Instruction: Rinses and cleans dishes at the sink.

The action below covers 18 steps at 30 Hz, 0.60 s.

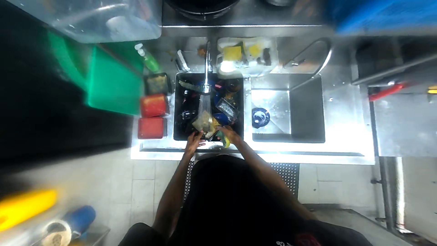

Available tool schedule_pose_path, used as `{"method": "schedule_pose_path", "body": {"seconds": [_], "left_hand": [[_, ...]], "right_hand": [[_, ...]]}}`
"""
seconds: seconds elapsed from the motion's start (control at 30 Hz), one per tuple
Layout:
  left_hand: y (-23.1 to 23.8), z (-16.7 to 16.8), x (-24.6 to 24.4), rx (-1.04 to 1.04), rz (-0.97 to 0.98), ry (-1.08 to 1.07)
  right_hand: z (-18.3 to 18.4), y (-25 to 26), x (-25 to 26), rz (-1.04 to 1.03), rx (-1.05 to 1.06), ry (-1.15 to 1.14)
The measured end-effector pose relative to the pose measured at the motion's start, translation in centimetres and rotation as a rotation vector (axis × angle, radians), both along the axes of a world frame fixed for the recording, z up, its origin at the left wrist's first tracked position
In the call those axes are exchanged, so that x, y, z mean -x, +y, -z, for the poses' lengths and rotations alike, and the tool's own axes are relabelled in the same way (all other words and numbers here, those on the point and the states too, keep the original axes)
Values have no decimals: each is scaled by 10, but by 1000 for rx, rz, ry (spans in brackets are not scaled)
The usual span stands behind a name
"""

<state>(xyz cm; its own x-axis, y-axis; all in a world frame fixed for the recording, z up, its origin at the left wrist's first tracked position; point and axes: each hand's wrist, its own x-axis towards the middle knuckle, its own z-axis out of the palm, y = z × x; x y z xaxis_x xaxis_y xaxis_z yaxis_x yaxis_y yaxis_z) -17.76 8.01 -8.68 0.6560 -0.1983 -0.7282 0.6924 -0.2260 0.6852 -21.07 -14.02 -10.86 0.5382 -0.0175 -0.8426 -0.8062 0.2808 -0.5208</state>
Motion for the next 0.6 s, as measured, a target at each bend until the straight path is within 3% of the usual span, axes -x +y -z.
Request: {"method": "schedule_pose_path", "body": {"seconds": [0.2,0.4,0.5,0.6], "left_hand": [[-9,4,-9,34,-56,126],[-16,-5,-5,32,-157,107],[-13,-16,-7,26,-201,38],[-8,-23,-11,-8,-217,1]], "right_hand": [[-8,-16,8,-33,-26,-50],[-24,-33,15,34,-77,-109],[-56,-51,23,145,-10,-99],[-53,-81,41,302,-5,-106]]}}
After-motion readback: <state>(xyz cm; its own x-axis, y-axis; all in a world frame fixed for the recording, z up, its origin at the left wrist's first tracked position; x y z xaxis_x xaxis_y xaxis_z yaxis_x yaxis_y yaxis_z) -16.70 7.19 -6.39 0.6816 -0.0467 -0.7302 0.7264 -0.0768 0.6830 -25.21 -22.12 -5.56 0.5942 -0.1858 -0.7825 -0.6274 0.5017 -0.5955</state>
